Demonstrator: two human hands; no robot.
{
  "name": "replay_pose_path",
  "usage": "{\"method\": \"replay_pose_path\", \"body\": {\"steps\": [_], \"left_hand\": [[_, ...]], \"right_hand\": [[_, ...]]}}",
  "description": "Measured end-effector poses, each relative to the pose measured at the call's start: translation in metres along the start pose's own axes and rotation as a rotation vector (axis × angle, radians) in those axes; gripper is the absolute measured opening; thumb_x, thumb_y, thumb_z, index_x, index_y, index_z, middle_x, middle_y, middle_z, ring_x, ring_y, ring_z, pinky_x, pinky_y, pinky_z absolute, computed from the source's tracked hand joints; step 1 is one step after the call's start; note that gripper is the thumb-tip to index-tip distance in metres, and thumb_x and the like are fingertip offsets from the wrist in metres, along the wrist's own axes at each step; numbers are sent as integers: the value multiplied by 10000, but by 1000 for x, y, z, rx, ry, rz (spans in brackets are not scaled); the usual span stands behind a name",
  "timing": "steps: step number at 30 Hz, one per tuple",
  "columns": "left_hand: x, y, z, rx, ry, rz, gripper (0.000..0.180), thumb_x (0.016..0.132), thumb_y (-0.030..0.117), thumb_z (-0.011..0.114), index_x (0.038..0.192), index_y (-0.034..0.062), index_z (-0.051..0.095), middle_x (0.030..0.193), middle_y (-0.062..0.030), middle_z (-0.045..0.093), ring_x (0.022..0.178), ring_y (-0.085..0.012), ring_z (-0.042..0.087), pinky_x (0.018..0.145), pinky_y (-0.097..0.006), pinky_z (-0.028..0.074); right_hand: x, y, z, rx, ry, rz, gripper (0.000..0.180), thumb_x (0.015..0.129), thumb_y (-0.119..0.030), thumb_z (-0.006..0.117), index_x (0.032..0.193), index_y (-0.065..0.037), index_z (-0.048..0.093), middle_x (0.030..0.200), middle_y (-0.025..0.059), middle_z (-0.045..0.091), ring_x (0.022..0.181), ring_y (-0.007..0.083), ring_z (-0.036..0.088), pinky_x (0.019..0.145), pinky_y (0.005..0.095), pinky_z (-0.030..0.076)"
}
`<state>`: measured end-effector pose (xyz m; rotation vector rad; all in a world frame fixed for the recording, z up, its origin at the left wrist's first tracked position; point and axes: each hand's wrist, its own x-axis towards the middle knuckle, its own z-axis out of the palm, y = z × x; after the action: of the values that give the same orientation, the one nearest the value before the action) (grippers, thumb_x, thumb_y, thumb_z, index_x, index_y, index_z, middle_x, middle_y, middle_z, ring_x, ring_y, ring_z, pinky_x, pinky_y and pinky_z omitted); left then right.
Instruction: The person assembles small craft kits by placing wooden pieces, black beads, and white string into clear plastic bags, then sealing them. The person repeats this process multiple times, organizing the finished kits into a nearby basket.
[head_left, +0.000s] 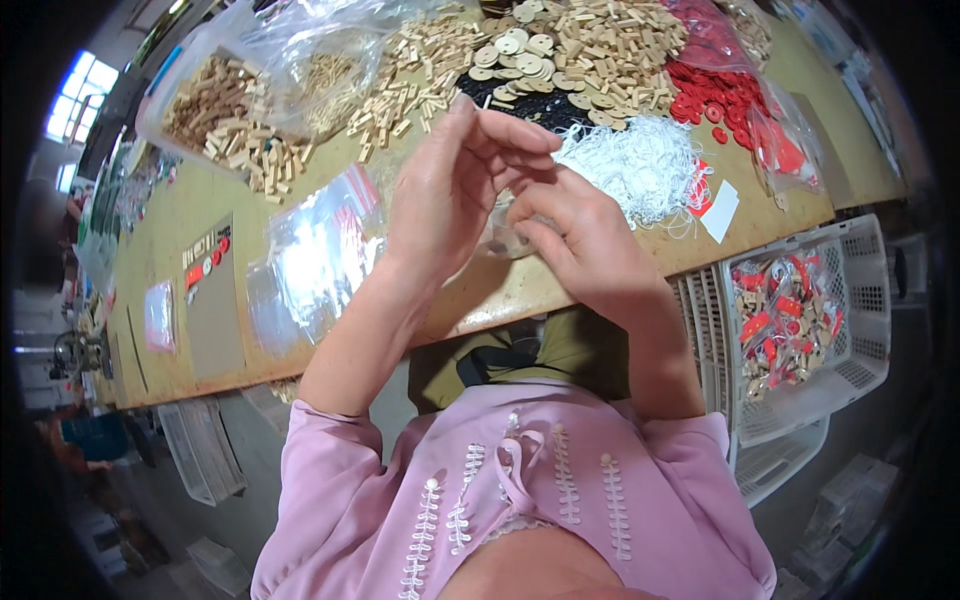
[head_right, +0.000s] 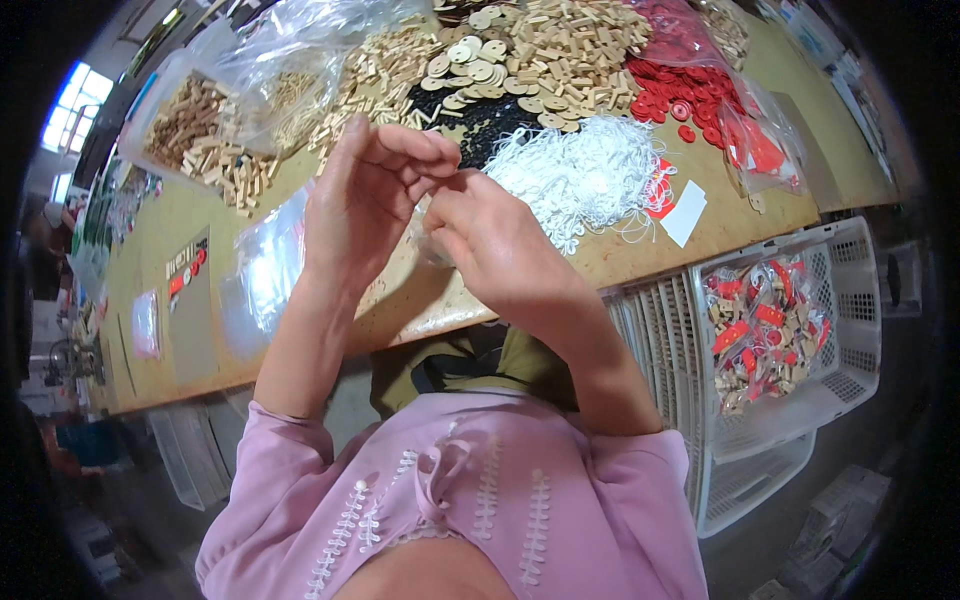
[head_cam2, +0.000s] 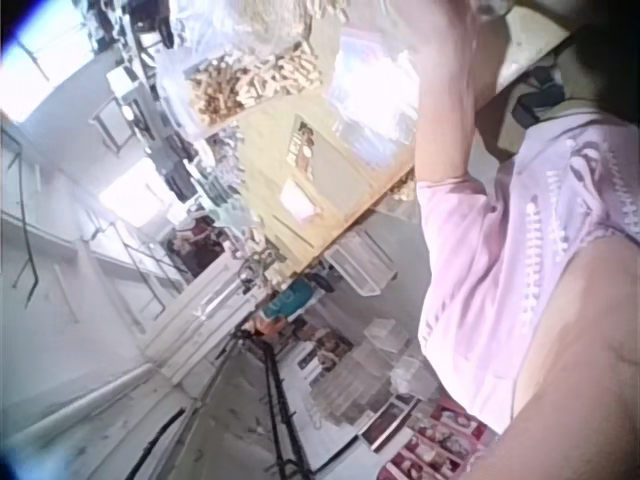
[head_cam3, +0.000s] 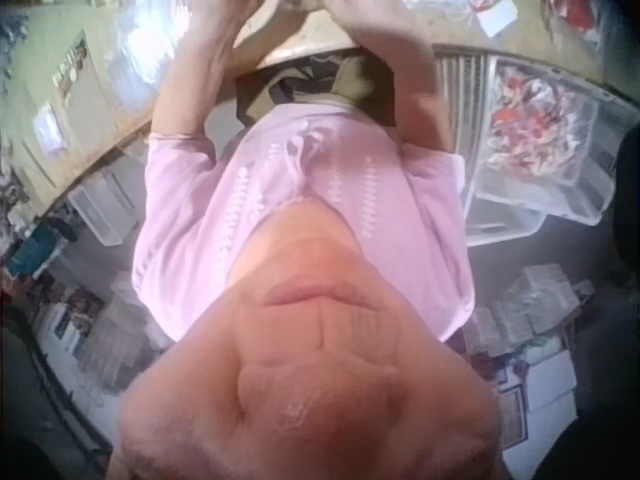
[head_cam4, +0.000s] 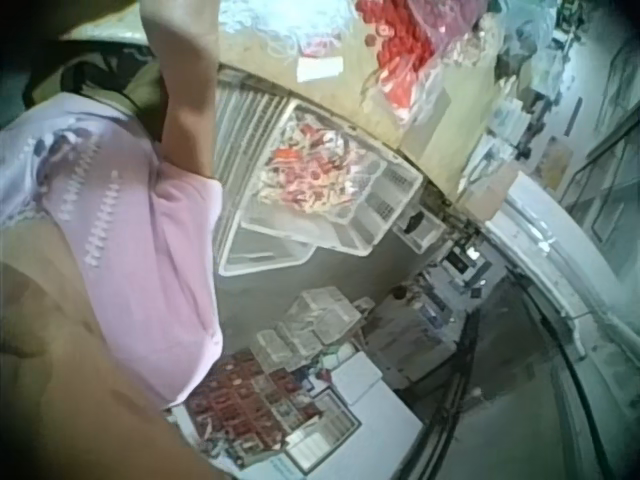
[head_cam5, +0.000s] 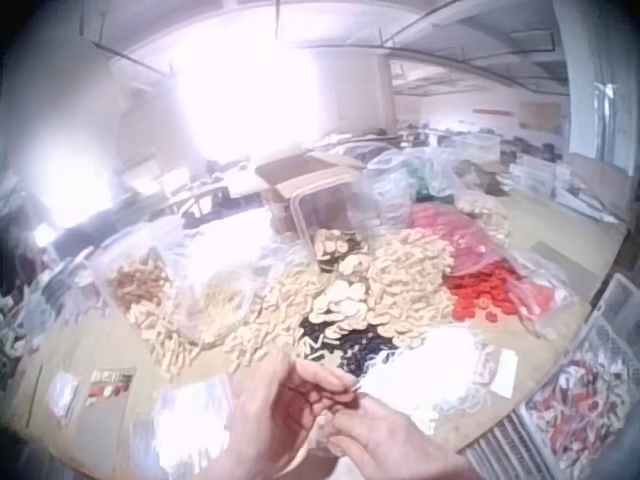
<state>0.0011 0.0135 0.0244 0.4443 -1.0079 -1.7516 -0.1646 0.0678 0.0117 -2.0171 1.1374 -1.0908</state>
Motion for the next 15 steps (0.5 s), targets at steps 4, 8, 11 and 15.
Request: {"method": "replay_pose_path", "body": {"steps": [4,8,11,15], "left_hand": [[45,0,-21,499,-38,155,173,1031,132,633,1118,2,707,988,-77,725,785,-72,630,700,-229,542],[118,-39,-63,1459,-87,401,237,972,96,655,1197,54,717,1053,-108,716,870,-216,694,776,-334,560],[156,-76,-81,1722,-120,483,190,912,141,716,1087,79,757,1082,-144,729,952,-340,704,833,-428,566],[167,-83,-84,1850,-75,418,171,950,212,698,1011,69,768,1003,-109,752,933,-335,709,808,-420,563]], "right_hand": [[-19,-10,-13,-14,121,-28,61,885,24,659,944,12,655,1094,165,678,998,335,676,874,397,535],[-38,-10,-33,-96,166,-76,84,890,33,648,969,6,647,1095,182,683,991,363,675,846,412,544],[-53,-8,-45,-112,211,-43,83,889,29,664,970,6,663,1102,177,698,986,345,684,840,388,543],[-66,-3,-61,-72,236,21,71,902,23,654,965,-5,642,1106,180,681,1008,371,672,856,412,539]]}}
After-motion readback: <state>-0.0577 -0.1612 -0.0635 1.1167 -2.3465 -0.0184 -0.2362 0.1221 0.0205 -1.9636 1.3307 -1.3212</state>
